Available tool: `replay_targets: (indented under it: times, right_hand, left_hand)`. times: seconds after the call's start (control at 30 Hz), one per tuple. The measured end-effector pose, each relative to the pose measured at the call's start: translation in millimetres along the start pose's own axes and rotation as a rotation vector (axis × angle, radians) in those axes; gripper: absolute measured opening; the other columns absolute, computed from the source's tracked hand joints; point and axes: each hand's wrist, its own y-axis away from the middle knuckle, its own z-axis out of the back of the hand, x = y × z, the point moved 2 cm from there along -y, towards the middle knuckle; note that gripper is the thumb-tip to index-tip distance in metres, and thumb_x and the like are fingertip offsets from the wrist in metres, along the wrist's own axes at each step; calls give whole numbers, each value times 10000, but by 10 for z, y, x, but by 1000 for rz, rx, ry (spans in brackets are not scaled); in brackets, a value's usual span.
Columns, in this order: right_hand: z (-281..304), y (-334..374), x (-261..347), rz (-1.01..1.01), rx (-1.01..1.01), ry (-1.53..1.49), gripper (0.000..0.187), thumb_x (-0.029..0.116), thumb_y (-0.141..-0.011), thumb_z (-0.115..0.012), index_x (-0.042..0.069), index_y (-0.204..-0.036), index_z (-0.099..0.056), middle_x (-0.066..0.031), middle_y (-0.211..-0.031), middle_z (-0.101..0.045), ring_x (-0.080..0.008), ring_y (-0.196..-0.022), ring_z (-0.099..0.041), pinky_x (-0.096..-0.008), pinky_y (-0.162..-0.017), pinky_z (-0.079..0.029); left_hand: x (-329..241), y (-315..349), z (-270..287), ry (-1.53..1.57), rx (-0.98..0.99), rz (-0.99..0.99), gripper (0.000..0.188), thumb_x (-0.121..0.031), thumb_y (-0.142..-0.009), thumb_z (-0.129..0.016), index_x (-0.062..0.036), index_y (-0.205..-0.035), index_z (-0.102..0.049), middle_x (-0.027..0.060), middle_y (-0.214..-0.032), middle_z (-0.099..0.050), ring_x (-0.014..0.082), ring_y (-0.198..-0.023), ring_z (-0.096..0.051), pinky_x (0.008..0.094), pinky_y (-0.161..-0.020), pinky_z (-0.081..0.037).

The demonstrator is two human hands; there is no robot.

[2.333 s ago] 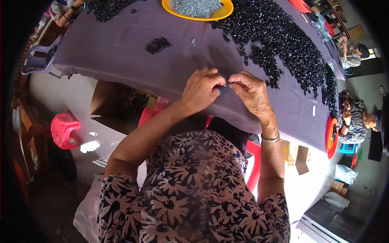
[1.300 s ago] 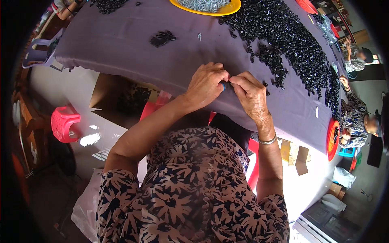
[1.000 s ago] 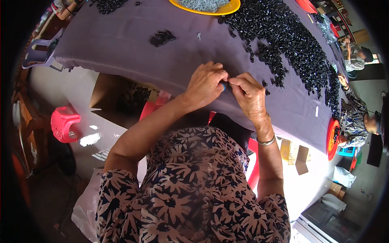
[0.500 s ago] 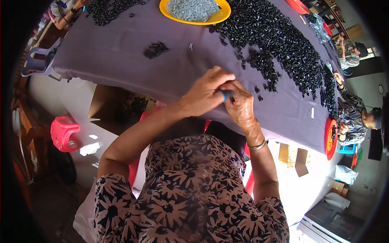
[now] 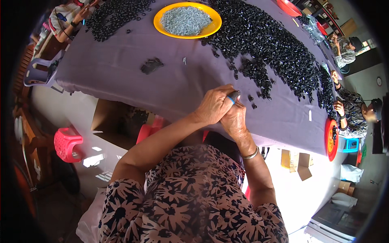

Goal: Manually sorting and inspecting small black plastic components at a large table.

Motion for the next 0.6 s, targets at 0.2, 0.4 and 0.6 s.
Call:
replay_targets:
  times: [0.2,0.4,0.6]
  right_hand:
    - [-48,8,-53,36,3,0,85,-10,-705,-669,22,-750,-603,-142,-704,-636,-343,-693,-635,-413,-709,-513]
    - [-39,-6,18,30,40,-22,93,-27,-720,-652,7,-793,-605,-160,-737,-641,-354,-737,-642,-421,-718,-514]
    - [73,-96,81,-237,-47,-178,168,-30,-781,-656,10,-942,-626,-141,-832,-636,-312,-727,-658,-364,-622,-512]
  left_hand:
    - [-11,21,23,68,-5,97,199,-120,-944,-458,43,-888,-557,173,-837,-573,367,-747,-585,386,-702,-481]
    - [135,77,21,-38,37,26,185,-116,-940,-468,29,-966,-581,152,-890,-588,326,-829,-603,366,-751,-480]
    - [14,255,342,-12,-58,92,431,3,-812,-508,0,-1243,-513,120,-1054,-553,250,-944,-599,336,-869,-479]
